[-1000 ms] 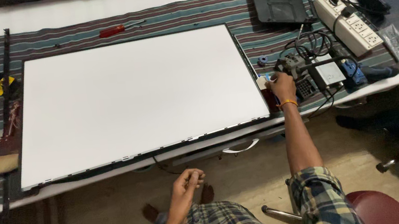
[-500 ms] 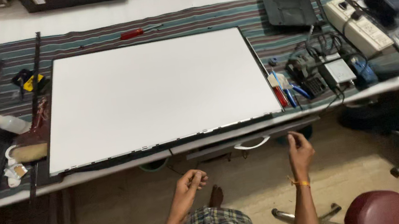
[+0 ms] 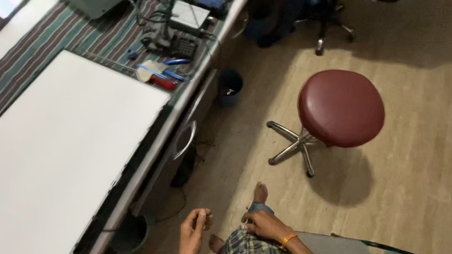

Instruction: The person retrieves a small component from a drawer, walks to a workbench, and uses a screwdriver to manipulate the component. They then retrieve a roll of black tape, apply it to the edge of a white panel, and use the screwdriver to press the tape into place.

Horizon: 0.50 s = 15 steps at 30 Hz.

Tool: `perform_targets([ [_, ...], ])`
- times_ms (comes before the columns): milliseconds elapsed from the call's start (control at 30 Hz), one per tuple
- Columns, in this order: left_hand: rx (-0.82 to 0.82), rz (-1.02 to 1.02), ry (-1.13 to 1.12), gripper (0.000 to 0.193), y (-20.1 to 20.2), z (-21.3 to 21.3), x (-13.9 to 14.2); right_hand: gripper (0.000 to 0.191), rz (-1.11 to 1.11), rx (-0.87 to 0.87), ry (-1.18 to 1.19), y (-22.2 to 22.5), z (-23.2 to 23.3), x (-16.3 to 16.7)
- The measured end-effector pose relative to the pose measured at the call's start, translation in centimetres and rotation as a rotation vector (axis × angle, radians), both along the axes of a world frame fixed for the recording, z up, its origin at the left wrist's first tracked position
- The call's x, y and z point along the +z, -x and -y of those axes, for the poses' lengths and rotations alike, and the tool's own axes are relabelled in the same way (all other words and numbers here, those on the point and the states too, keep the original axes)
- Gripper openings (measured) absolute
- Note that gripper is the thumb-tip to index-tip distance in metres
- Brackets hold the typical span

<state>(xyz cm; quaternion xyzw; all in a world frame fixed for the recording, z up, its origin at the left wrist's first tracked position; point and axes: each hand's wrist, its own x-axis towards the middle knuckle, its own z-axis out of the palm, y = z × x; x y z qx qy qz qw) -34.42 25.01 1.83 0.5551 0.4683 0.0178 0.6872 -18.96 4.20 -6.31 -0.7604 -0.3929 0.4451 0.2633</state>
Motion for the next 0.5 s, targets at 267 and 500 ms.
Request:
perform_targets([
  [267, -0.415, 0.263, -0.172, 0.040, -20.8, 9.1, -1.7, 0.025, 0.083, -0.358, -0.063, -12.3, 10.0, 1.9],
  [500, -0.928, 0.319, -0.480, 0.040, -42.9, 25.3, -8.1, 0.031, 0.141, -0.824, -0.078, -24.5, 26.6, -0.1],
])
